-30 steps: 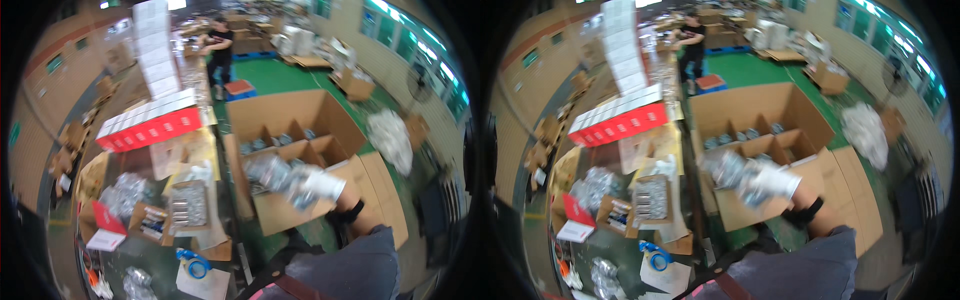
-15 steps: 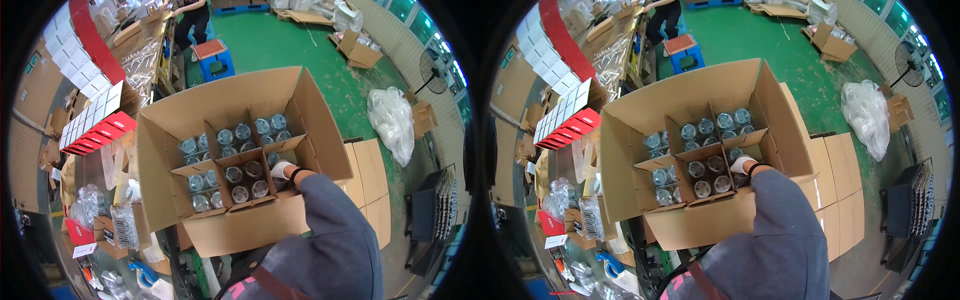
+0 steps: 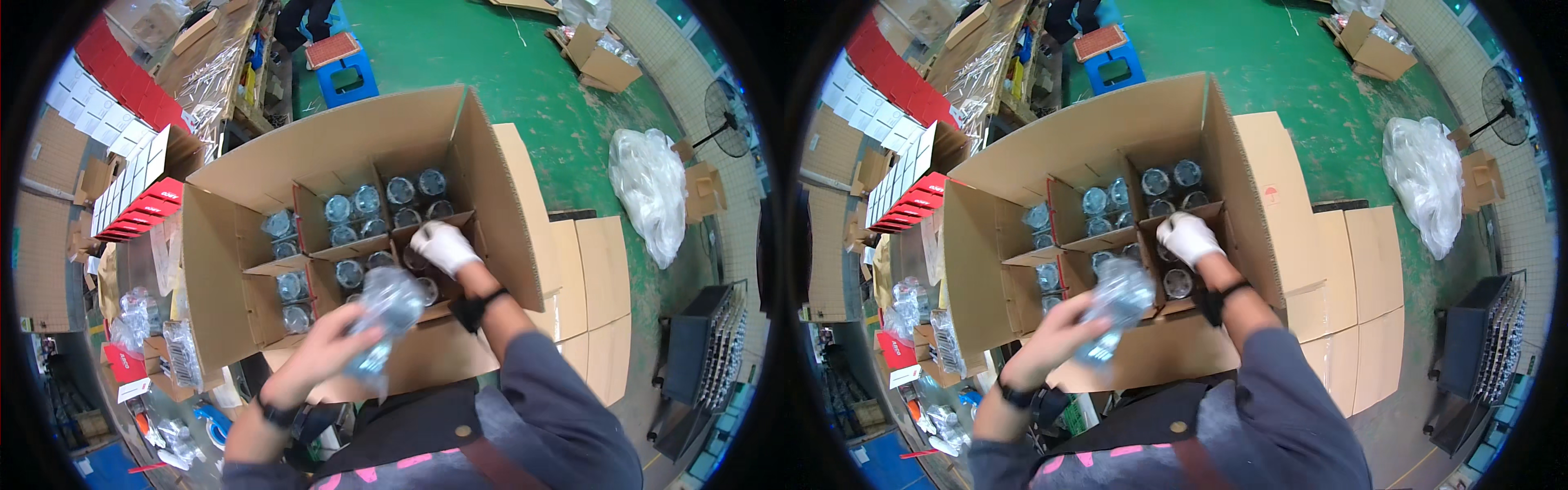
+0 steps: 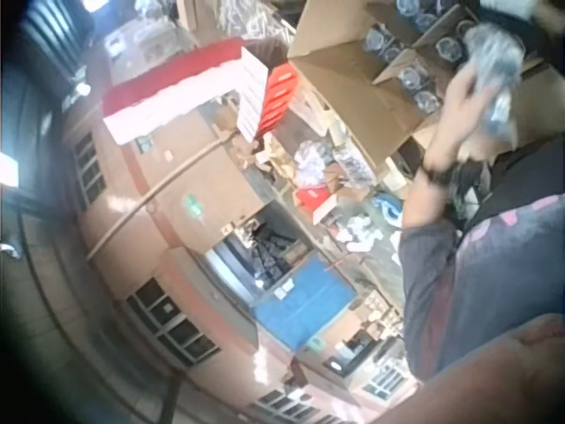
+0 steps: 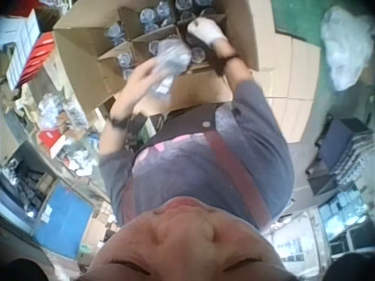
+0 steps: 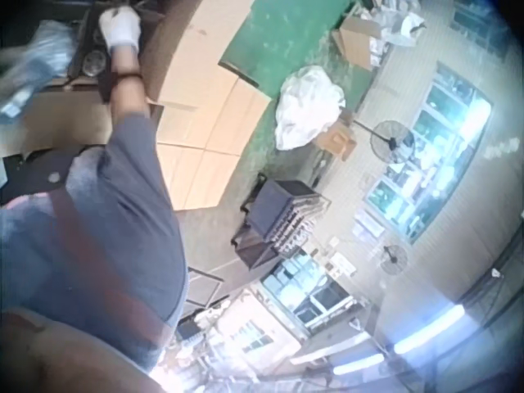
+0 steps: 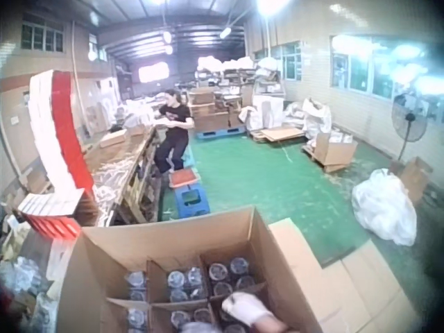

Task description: The person labels a box, sets up a partitioned shipping carton, and packs plastic bottles into the sections.

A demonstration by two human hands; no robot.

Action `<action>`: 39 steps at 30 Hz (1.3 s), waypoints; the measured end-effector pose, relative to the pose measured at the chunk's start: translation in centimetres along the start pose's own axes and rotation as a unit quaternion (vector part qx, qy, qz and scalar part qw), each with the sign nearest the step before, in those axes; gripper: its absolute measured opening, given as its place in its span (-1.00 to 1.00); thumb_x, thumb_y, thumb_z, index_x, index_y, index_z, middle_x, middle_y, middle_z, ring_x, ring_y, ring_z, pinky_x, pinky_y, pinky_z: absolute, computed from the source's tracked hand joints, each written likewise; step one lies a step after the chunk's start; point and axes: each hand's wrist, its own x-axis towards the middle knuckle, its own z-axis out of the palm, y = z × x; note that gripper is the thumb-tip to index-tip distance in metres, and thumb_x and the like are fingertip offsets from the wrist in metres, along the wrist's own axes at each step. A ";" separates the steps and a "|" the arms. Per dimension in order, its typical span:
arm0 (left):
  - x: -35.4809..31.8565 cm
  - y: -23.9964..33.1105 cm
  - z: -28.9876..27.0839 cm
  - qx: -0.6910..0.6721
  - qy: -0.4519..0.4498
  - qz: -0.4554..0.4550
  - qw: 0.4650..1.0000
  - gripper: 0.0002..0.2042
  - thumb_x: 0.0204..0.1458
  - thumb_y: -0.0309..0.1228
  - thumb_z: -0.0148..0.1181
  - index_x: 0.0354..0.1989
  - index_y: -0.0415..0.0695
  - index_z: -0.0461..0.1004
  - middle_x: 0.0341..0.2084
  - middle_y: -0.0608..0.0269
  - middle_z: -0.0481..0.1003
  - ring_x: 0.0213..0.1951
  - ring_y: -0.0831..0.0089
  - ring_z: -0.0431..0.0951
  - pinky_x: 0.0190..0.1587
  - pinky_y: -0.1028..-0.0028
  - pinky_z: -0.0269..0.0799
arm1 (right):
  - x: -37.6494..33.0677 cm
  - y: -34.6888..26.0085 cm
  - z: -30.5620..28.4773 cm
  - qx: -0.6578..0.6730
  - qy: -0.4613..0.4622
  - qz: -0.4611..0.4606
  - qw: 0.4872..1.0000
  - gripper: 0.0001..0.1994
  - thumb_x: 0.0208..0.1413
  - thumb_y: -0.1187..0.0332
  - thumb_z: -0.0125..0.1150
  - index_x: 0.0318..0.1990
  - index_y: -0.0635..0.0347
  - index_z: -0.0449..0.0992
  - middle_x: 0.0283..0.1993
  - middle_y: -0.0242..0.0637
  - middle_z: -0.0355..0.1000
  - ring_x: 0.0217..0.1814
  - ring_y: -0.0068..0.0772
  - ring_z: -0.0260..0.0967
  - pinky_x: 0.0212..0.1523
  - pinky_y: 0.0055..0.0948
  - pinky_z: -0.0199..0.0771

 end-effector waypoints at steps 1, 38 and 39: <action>4.1 -1.0 1.0 0.010 -0.027 -0.029 0.999 -0.69 0.15 -0.29 0.21 -0.02 -0.21 0.46 -0.24 0.38 0.50 -0.18 0.58 0.46 -0.09 0.51 0.38 | -3.2 -1.0 -2.4 0.141 0.153 -0.064 0.976 -0.59 0.11 0.15 0.11 -0.03 0.32 0.50 -0.04 0.04 0.50 0.04 0.03 0.44 0.06 -0.25 0.42; -12.3 -14.5 -0.5 0.320 0.243 -0.183 0.897 -0.65 0.04 -0.24 0.22 -0.06 -0.20 0.47 -0.25 -0.03 0.54 -0.16 0.11 0.55 -0.11 0.23 0.44 | -12.2 26.9 16.0 -0.201 -0.235 -0.295 0.904 -0.55 0.21 0.10 -0.16 0.18 0.02 0.40 0.14 -0.01 0.40 0.11 0.03 0.39 0.15 -0.08 0.36; -12.8 -14.7 -0.5 0.360 0.313 -0.156 0.865 -0.63 0.04 -0.24 0.23 -0.05 -0.21 0.44 -0.17 -0.03 0.51 -0.09 0.09 0.50 -0.05 0.21 0.41 | -12.3 26.2 15.1 -0.235 -0.291 -0.187 0.908 -0.56 0.18 0.10 -0.10 0.13 0.04 0.44 0.10 0.00 0.43 0.11 0.04 0.39 0.16 -0.10 0.36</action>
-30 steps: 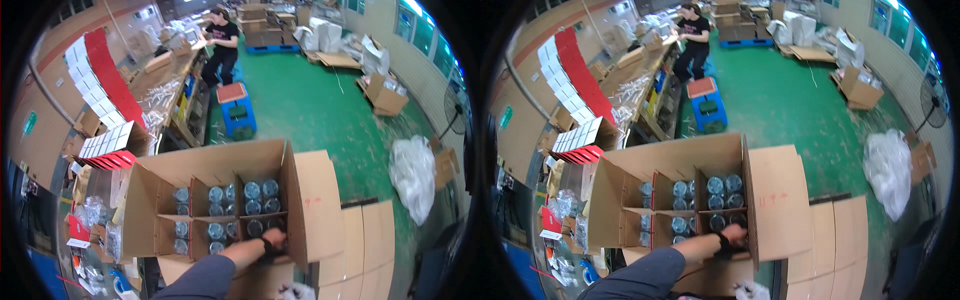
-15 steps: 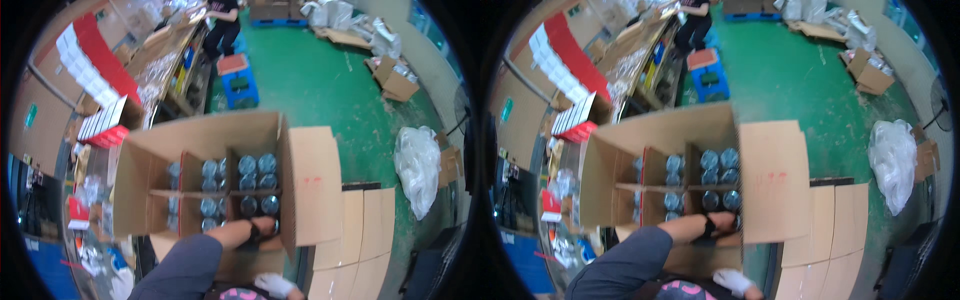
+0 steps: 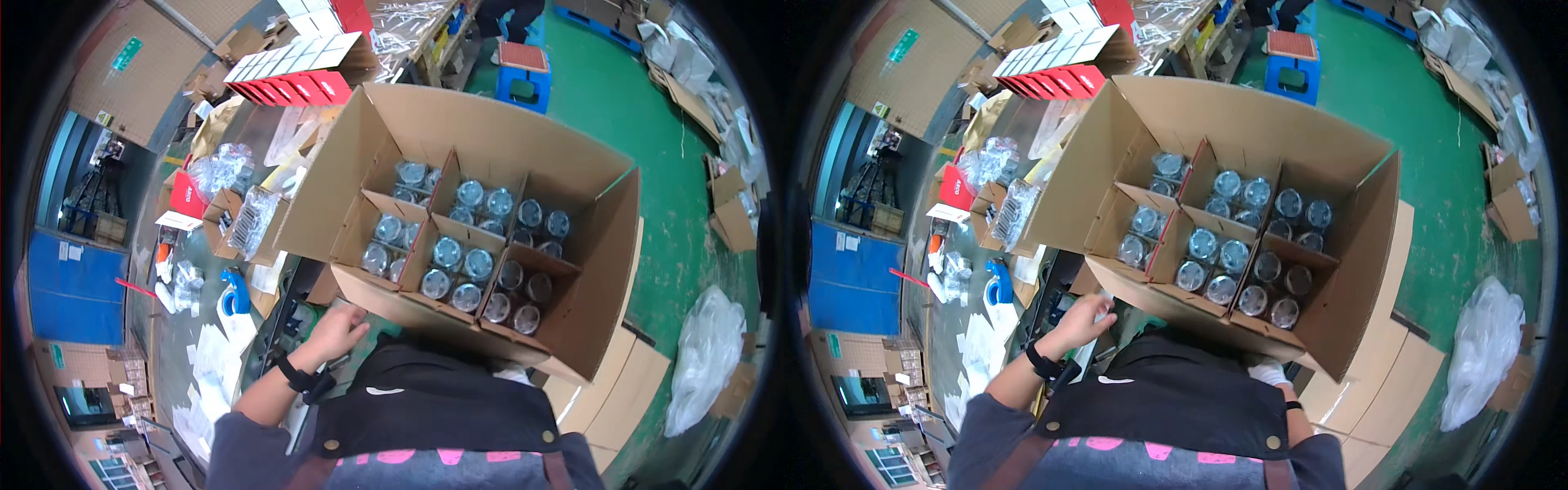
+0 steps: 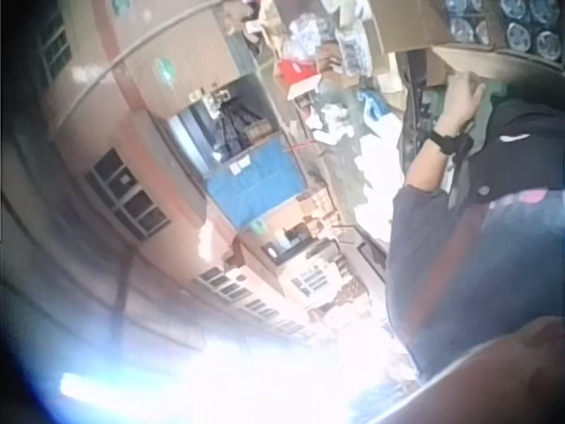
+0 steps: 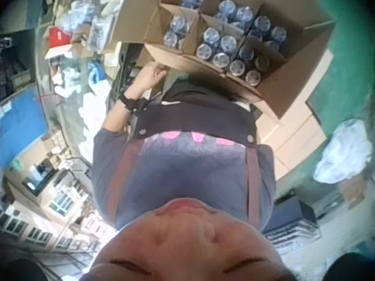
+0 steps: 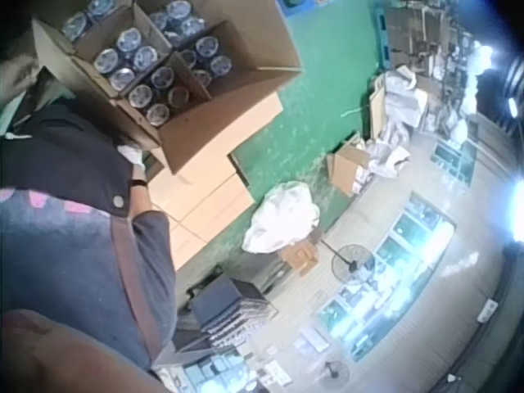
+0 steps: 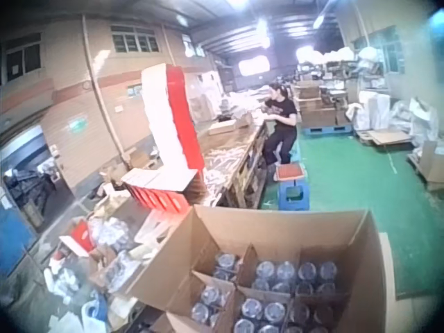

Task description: The person labels a box, sets up a partitioned shipping carton, and packs plastic bottles into the sections.

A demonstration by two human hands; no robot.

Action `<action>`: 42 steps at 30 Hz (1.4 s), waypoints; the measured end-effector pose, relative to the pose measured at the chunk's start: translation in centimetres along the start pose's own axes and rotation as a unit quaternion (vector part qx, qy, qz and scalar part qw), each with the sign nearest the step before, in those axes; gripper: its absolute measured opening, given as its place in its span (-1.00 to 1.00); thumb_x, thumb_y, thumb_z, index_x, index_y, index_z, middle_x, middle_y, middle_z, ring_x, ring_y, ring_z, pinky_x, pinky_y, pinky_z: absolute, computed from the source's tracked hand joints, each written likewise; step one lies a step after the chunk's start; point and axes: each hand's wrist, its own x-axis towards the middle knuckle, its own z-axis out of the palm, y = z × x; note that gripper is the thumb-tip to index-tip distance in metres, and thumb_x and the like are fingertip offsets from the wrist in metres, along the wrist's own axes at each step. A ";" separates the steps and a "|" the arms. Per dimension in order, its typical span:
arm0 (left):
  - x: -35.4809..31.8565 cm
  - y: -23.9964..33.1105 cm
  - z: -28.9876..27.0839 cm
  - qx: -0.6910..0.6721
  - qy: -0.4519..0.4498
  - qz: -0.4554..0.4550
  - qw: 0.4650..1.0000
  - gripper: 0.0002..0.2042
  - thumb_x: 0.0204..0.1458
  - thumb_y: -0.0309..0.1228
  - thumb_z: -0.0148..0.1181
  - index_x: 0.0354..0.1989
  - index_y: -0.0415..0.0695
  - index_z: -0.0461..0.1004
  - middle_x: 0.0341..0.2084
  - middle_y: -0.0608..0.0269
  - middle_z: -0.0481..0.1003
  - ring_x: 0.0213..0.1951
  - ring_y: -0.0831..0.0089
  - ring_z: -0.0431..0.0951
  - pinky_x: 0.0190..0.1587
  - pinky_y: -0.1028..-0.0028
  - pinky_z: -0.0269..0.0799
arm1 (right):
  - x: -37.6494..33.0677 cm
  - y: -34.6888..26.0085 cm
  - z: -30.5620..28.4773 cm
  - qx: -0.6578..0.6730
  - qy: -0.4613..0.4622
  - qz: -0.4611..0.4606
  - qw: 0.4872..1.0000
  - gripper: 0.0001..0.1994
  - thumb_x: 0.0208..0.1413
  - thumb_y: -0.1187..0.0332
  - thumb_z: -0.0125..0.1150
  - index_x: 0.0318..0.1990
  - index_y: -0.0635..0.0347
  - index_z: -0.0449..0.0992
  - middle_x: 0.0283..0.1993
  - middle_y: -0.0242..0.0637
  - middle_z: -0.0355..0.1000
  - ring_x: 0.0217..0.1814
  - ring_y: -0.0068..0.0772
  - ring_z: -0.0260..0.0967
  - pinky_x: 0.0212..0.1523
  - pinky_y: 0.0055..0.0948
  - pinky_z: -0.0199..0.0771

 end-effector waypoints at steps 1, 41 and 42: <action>-0.4 0.3 0.2 0.024 0.091 0.005 0.996 -0.61 0.04 -0.25 0.23 -0.03 -0.22 0.42 -0.09 -0.03 0.48 -0.01 0.07 0.46 0.00 0.20 0.37 | -0.5 -0.7 -2.7 0.008 -0.082 0.093 0.992 -0.57 0.14 0.09 -0.05 0.08 0.07 0.49 0.05 0.00 0.46 0.10 0.05 0.39 0.16 -0.12 0.36; 14.1 7.0 9.9 -0.004 0.299 0.046 0.953 -0.35 0.06 -0.25 0.10 0.29 -0.21 0.03 -0.03 -0.14 0.38 -0.16 -0.12 0.51 -0.13 0.05 0.46 | -0.1 7.5 -6.3 0.316 0.526 0.203 0.763 -0.69 0.23 0.24 -0.06 -0.16 0.30 0.52 -0.22 0.10 0.51 -0.25 0.16 0.48 -0.26 -0.10 0.51; 14.3 7.2 9.8 -0.002 0.298 0.050 0.953 -0.35 0.06 -0.25 0.10 0.29 -0.21 0.03 -0.03 -0.14 0.38 -0.16 -0.12 0.51 -0.13 0.05 0.46 | 0.0 6.7 -5.4 0.197 0.481 0.251 0.816 -0.68 0.24 0.23 -0.09 -0.16 0.29 0.52 -0.25 0.12 0.50 -0.22 0.20 0.46 -0.21 -0.06 0.49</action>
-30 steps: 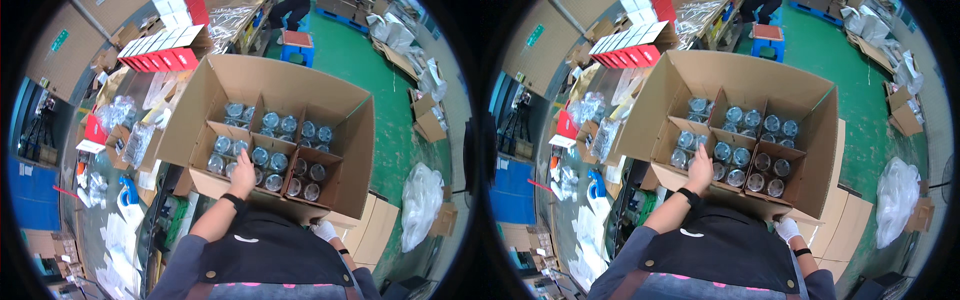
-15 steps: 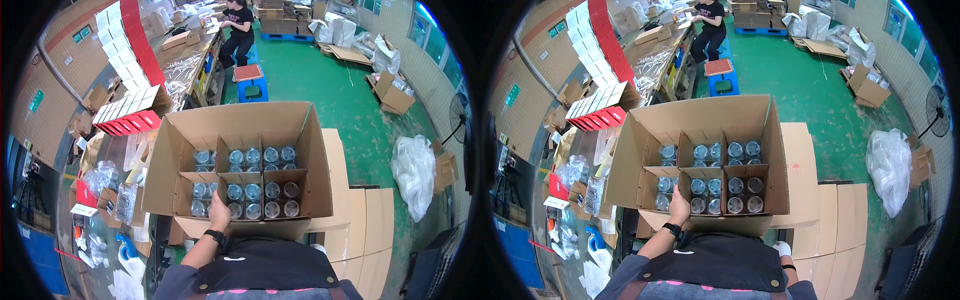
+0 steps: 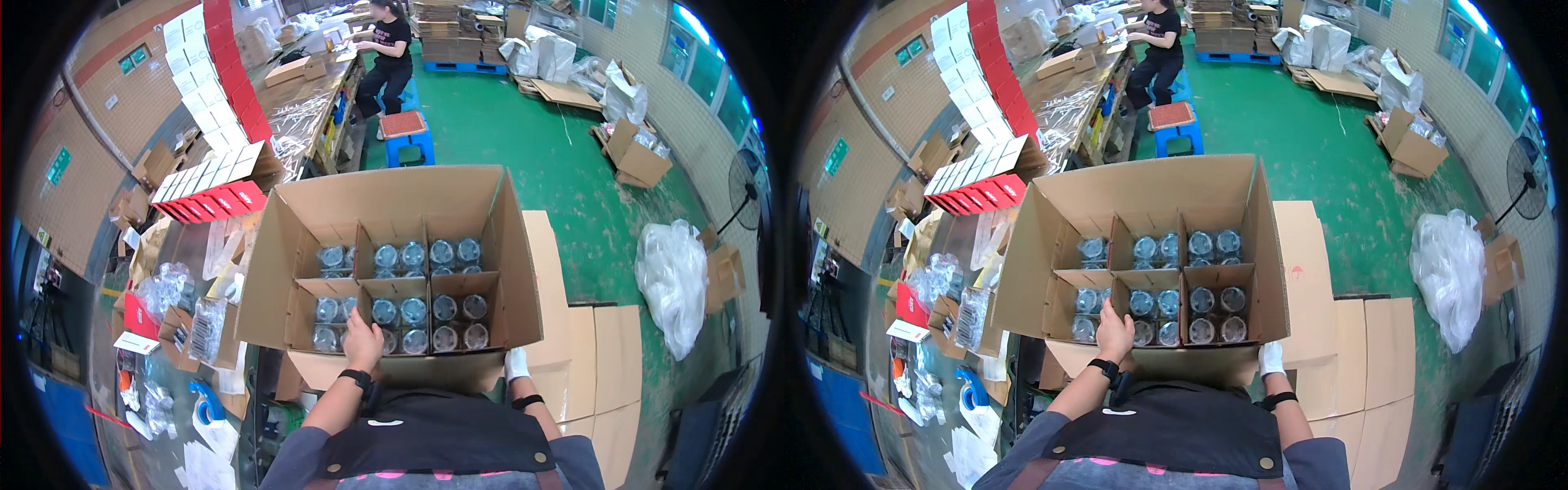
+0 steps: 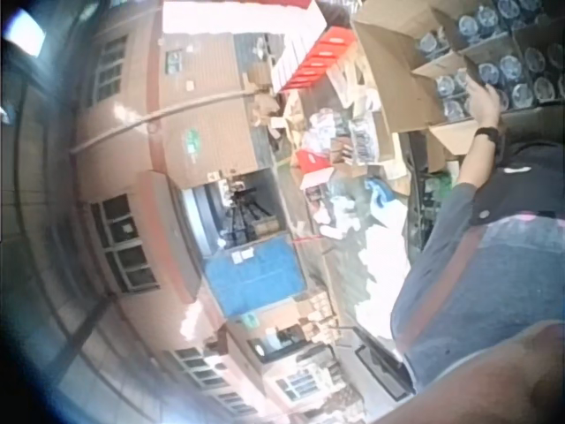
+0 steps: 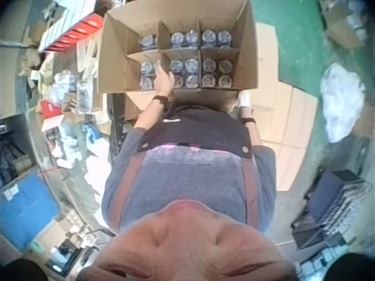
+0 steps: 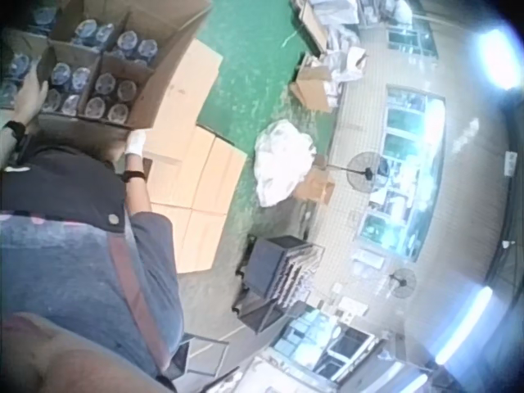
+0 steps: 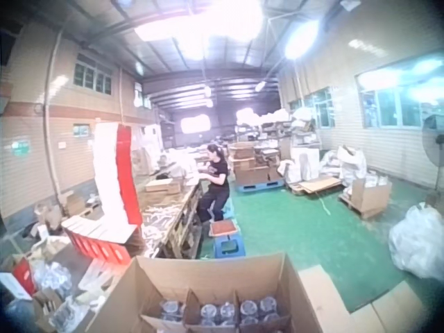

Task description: The person labels a box, sets up a partitioned shipping carton, and packs plastic bottles into the sections.

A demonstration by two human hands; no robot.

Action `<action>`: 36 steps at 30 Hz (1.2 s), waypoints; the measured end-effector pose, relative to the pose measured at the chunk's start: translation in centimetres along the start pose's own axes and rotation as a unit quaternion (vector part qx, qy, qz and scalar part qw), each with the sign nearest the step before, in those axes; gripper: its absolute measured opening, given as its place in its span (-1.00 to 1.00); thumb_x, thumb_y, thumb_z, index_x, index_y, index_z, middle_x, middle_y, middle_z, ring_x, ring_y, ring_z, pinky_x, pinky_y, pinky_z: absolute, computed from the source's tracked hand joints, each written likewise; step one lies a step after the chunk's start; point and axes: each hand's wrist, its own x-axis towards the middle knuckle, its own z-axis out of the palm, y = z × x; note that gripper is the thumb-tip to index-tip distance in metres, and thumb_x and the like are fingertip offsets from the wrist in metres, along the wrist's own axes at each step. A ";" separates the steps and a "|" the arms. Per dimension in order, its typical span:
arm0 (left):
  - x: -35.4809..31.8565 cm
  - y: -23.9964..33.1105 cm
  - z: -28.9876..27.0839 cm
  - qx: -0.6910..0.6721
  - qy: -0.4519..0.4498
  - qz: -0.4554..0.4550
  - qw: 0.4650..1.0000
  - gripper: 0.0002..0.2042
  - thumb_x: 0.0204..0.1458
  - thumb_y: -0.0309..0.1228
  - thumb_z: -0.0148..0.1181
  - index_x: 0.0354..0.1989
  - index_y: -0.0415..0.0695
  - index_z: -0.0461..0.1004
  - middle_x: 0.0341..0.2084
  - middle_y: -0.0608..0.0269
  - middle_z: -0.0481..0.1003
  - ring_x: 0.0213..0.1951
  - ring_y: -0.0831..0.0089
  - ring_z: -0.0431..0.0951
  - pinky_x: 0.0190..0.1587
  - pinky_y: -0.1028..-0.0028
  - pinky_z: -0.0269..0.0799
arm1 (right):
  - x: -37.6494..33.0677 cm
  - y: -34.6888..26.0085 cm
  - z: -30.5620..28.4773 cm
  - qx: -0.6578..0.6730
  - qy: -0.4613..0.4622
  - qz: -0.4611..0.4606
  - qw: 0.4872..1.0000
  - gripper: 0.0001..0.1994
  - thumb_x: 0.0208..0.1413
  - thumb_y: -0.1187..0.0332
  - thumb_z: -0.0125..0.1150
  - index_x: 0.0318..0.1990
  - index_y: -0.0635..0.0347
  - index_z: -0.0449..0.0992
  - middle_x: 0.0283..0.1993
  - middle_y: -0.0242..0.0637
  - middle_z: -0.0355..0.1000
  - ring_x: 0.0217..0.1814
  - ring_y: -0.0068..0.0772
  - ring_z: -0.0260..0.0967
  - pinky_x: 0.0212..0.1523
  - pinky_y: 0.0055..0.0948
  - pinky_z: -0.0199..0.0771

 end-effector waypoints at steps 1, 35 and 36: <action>-0.2 -0.7 -0.4 0.005 -0.002 -0.011 1.000 -0.34 0.05 -0.27 0.11 0.30 -0.22 0.02 -0.03 -0.15 0.37 -0.13 -0.12 0.51 -0.12 0.06 0.46 | -1.7 -2.0 0.6 -0.138 -0.033 -0.028 0.990 -0.67 0.25 0.23 -0.13 -0.16 0.28 0.51 -0.27 0.14 0.50 -0.20 0.23 0.44 -0.16 -0.01 0.46; -3.8 -3.1 -1.0 0.006 0.064 0.156 0.986 -0.43 0.06 -0.10 0.16 0.17 -0.18 0.26 0.26 -0.03 0.14 0.32 0.03 0.08 0.27 -0.01 0.02 | -38.4 2.1 -4.4 -0.045 -0.095 0.209 0.972 -0.64 0.03 0.11 0.04 -0.21 0.17 0.60 -0.16 0.01 0.52 -0.07 0.04 0.47 -0.01 -0.10 0.44; -4.6 -4.1 -1.7 0.024 0.062 0.219 0.973 -0.43 0.08 -0.11 0.14 0.19 -0.19 0.25 0.28 -0.04 0.11 0.34 0.03 0.03 0.29 -0.02 -0.03 | -38.3 2.5 -4.5 -0.048 -0.099 0.192 0.975 -0.65 0.04 0.12 0.04 -0.21 0.17 0.60 -0.16 0.01 0.52 -0.07 0.03 0.47 -0.02 -0.10 0.45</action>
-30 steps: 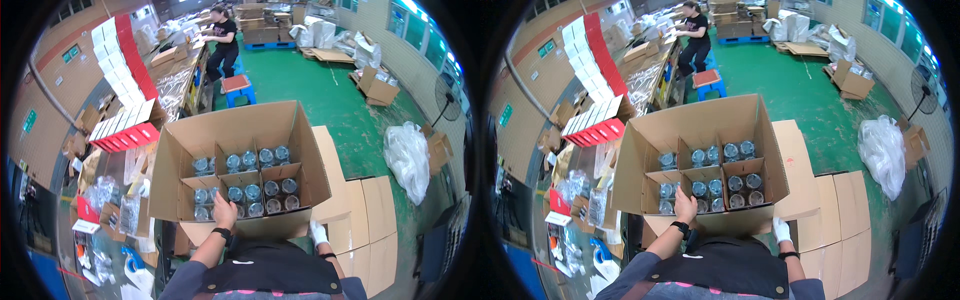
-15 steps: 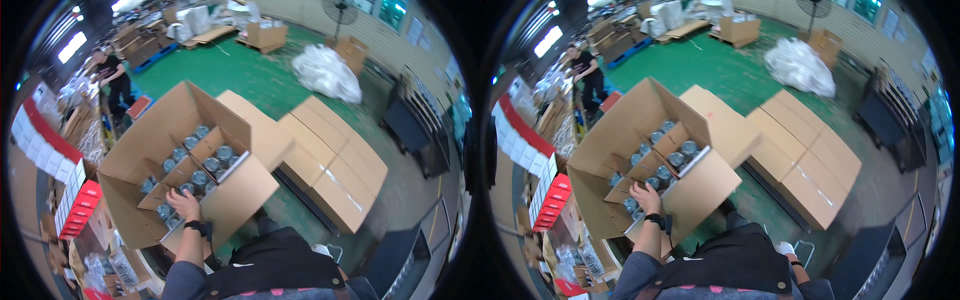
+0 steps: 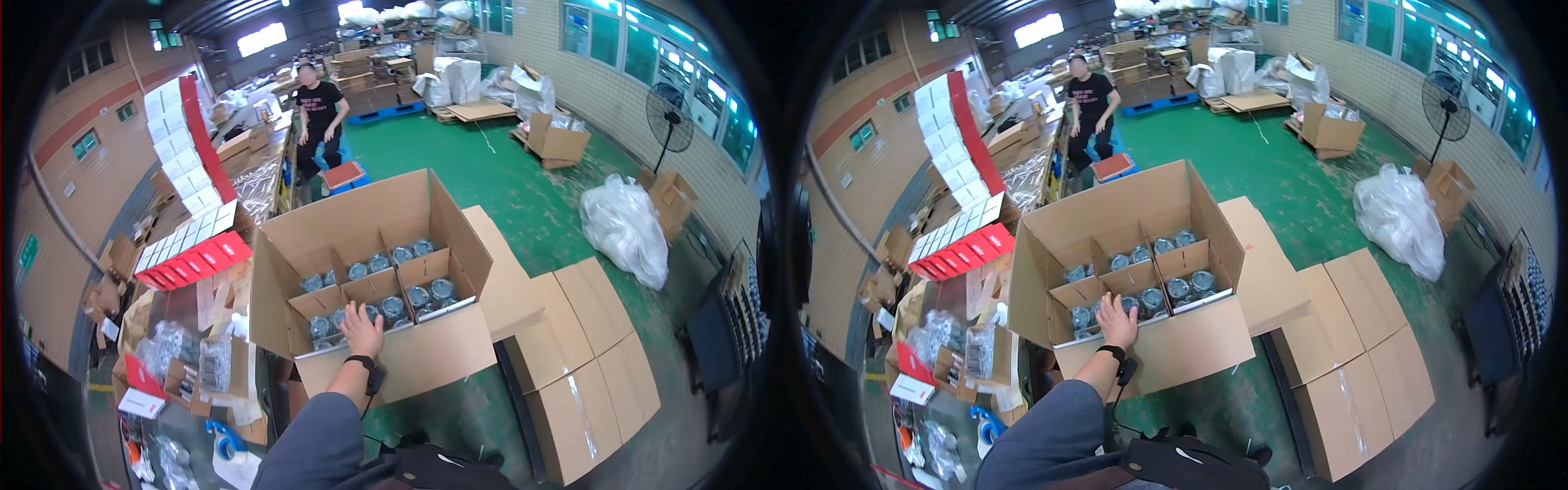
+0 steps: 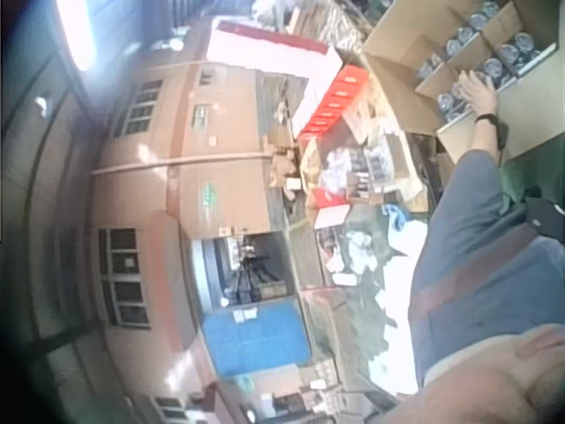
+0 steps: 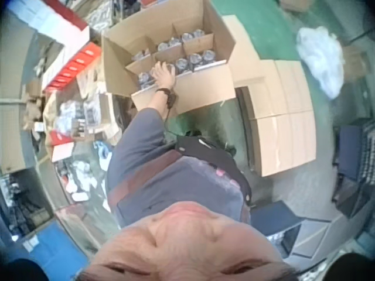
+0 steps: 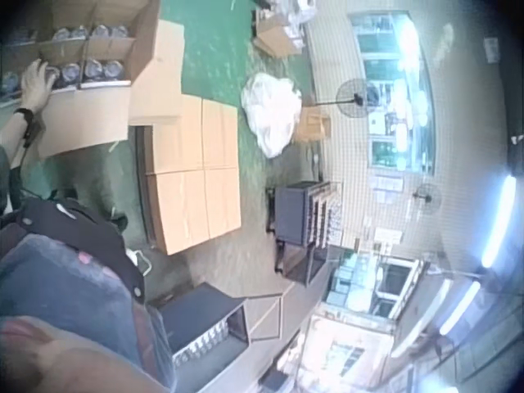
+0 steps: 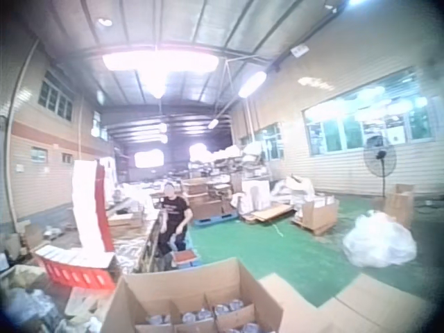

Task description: The person labels a box, sets up a partitioned shipping carton, and packs plastic bottles into the sections.

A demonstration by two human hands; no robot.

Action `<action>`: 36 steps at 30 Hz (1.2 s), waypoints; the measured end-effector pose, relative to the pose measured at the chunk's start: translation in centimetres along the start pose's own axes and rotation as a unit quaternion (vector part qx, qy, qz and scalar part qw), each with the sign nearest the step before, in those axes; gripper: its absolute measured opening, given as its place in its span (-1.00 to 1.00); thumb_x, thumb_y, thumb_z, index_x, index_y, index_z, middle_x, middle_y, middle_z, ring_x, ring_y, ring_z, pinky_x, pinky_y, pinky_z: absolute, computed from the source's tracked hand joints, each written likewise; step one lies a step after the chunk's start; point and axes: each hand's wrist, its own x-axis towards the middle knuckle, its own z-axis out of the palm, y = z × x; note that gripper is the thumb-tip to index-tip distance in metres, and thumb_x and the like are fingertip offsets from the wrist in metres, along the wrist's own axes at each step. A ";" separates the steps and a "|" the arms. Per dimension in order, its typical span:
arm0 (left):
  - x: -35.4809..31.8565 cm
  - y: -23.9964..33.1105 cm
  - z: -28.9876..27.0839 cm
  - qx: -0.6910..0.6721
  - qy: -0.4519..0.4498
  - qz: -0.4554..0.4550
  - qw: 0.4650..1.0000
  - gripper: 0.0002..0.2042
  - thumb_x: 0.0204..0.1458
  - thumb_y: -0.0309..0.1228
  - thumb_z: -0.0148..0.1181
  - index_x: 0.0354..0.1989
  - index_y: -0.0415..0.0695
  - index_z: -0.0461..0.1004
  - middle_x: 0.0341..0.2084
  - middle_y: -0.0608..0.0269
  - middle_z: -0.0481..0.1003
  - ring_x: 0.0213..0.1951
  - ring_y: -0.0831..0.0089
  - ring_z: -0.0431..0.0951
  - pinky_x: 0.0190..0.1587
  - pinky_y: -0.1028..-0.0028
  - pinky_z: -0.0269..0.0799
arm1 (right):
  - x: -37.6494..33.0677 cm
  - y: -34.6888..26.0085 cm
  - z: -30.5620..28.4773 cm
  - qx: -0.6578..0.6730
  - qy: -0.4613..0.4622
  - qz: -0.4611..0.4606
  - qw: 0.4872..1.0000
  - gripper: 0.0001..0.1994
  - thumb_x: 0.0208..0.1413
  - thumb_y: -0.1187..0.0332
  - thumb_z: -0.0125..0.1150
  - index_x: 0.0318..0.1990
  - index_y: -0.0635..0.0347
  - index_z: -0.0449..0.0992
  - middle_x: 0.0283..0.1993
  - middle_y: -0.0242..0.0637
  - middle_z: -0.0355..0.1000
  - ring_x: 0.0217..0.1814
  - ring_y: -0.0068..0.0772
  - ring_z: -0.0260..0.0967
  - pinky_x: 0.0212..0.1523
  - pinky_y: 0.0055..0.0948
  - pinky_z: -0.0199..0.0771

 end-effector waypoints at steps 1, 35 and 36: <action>-1.8 -0.4 -0.6 0.015 -0.008 0.066 0.998 -0.42 0.09 -0.11 0.13 0.20 -0.21 0.24 0.30 -0.04 0.09 0.36 0.03 -0.01 0.31 -0.02 -0.07 | -0.1 0.5 -0.2 -0.005 -0.004 -0.015 1.000 -0.65 0.04 0.12 0.04 -0.21 0.17 0.60 -0.17 0.00 0.52 -0.08 0.03 0.47 -0.02 -0.10 0.45; -45.5 30.3 5.0 0.108 -0.760 0.490 0.412 -0.51 0.13 -0.06 0.03 0.11 -0.15 0.43 0.07 0.05 0.46 0.13 0.18 0.42 0.14 0.24 0.29 | -19.0 36.5 -4.2 -0.006 0.099 -0.021 0.995 -0.76 0.09 0.27 -0.01 -0.33 0.11 0.60 -0.26 -0.09 0.51 -0.21 -0.09 0.48 -0.13 -0.15 0.48; -44.1 31.9 1.9 0.107 -0.787 0.401 0.457 -0.51 0.13 -0.06 0.03 0.10 -0.15 0.44 0.04 0.05 0.47 0.11 0.19 0.44 0.13 0.25 0.30 | -19.0 37.1 -3.6 -0.006 0.102 -0.017 0.995 -0.77 0.09 0.27 -0.01 -0.33 0.11 0.60 -0.27 -0.10 0.51 -0.21 -0.09 0.48 -0.13 -0.15 0.48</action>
